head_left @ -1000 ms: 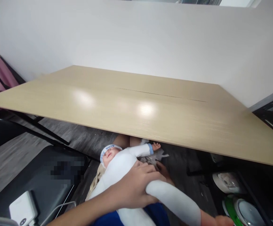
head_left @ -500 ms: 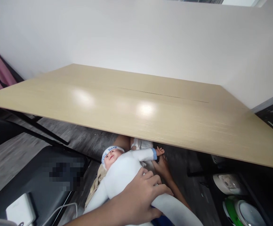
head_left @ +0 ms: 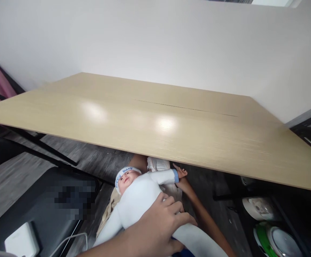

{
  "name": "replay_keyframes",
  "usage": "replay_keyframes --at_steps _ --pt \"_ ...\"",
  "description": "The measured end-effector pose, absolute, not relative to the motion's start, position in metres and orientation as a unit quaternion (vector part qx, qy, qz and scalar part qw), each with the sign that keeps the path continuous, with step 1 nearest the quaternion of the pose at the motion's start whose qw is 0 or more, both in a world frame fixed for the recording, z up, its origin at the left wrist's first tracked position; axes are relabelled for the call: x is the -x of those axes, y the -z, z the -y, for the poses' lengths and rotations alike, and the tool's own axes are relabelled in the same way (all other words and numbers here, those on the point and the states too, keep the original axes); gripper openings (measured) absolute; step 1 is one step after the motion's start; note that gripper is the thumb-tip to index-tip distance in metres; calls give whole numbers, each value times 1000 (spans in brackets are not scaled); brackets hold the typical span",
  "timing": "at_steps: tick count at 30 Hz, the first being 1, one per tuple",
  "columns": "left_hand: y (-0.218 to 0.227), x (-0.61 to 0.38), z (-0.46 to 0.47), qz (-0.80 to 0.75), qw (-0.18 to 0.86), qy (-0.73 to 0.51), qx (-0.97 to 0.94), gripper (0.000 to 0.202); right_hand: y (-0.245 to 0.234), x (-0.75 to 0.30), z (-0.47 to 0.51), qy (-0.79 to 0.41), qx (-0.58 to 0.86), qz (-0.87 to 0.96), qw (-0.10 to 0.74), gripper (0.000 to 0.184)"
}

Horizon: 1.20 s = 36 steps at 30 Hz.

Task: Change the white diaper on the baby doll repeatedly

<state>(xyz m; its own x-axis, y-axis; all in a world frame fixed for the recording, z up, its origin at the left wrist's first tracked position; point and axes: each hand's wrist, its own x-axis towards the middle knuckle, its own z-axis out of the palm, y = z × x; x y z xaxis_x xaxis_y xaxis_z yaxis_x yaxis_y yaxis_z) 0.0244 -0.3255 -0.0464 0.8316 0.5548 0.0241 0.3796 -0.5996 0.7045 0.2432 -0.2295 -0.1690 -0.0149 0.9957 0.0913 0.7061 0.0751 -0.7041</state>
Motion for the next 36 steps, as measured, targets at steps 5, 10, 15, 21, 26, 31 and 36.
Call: replay_keyframes --at_steps 5,10,15,21,26,31,36 --pt "44 -23 329 -259 351 -125 -891 58 171 -288 276 -232 686 615 312 61" --pt "44 -21 327 -237 334 -126 -904 54 122 -281 299 -147 636 697 298 76" --pt "38 -15 323 -189 350 -139 -907 43 89 -234 268 -176 542 797 200 68" --pt "20 15 327 -179 412 -211 -868 46 79 -203 241 -316 437 835 107 46" --pt "64 84 368 -411 389 -397 -723 23 57 -195 253 -301 405 851 148 31" --pt "119 142 413 -635 449 -328 -537 45 25 -185 263 -308 377 851 196 34" --pt "111 149 421 -615 483 -261 -565 75 -20 -197 280 -293 360 849 251 39"
